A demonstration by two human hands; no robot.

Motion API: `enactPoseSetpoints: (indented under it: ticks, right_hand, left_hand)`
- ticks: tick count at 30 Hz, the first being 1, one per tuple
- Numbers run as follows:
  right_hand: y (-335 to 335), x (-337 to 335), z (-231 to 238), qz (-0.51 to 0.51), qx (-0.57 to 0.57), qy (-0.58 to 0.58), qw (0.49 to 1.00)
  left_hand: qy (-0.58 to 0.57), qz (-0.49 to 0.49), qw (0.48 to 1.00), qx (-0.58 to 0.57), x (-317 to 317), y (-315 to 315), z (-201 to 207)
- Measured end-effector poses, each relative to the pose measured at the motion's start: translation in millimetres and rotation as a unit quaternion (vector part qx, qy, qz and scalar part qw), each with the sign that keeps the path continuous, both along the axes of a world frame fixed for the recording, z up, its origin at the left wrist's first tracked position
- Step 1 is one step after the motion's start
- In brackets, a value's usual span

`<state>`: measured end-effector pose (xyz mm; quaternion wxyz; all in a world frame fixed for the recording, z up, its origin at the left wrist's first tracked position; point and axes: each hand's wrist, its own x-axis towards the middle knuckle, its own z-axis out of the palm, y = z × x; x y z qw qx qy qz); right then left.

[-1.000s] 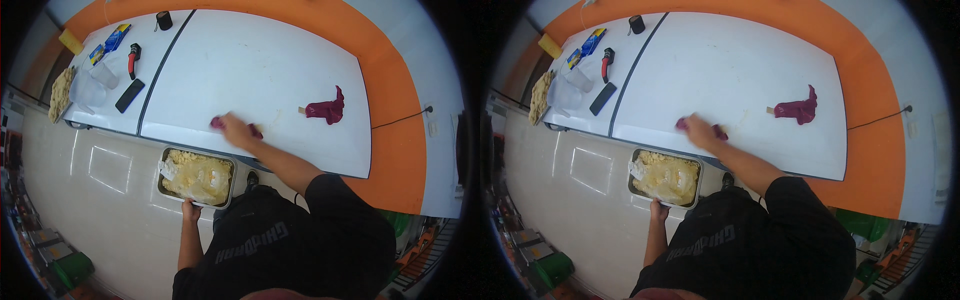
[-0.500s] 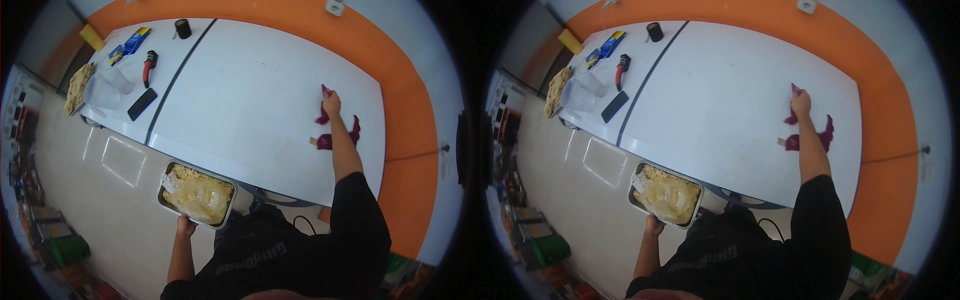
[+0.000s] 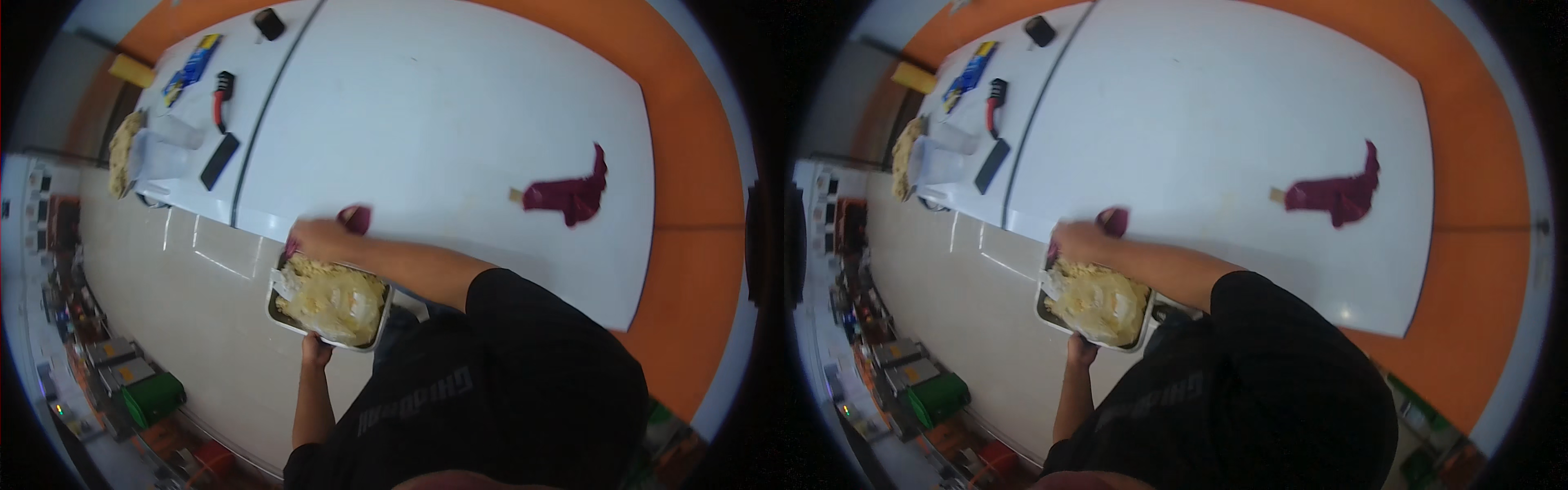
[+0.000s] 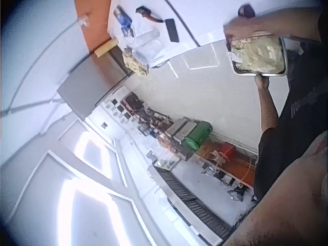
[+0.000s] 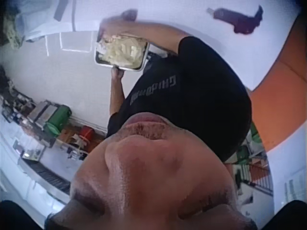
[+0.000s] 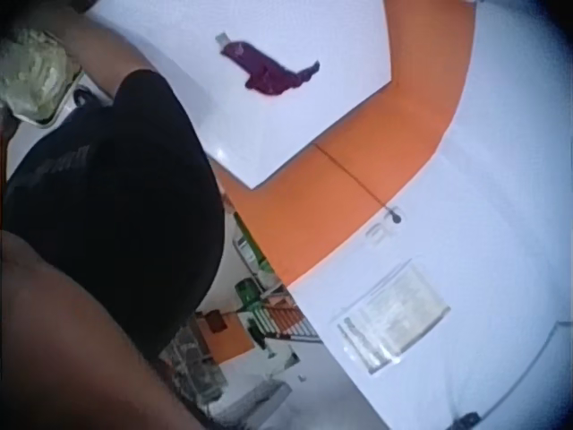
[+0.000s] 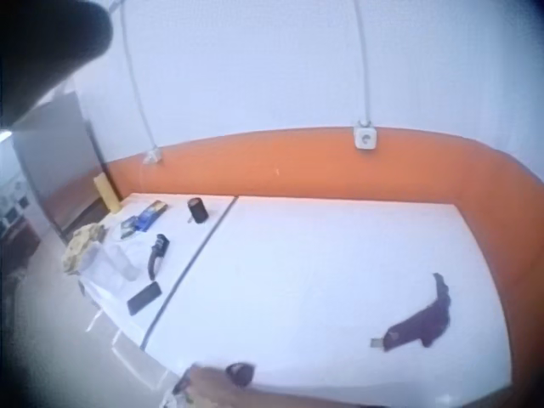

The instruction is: The person wipes down a white countertop with a purple cloth, moves a metal tray containing plastic-wrapped food to a sink, scrapes remaining food into a green waste bin, and rinses the tray and the purple cloth under a faucet in a industrial sink.

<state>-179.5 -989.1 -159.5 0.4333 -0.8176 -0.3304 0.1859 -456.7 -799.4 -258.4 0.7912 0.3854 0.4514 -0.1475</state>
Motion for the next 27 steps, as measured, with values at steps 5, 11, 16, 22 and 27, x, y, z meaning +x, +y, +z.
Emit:
enactPoseSetpoints:
  ticks: [5,11,16,22,27]
  right_hand:
    - [-84.1,-75.5,29.1,-0.072,0.164,0.1,0.979]
    - [-334.6,-25.3,68.9,-0.429,0.149,0.131,0.881]
    - [-405.2,27.8,45.9,-0.542,0.018,-0.026,0.84]
    - [-235.4,-0.5,-22.5,-0.409,-0.08,-0.101,0.904]
    - [-84.3,-121.4,-8.3,-0.131,0.025,0.031,0.991]
  left_hand:
    - [-0.034,0.002,0.999,-0.039,-10.0,-21.8,-1.4]
    - [-0.025,-0.012,0.999,-0.032,-12.5,-29.4,-0.4]
    - [-0.025,-0.02,0.999,-0.039,-14.6,-24.9,-2.7]
    - [-0.029,-0.035,0.998,-0.038,-15.7,-25.8,8.6]
    - [-0.023,-0.035,0.999,-0.033,-9.8,-40.9,19.9]
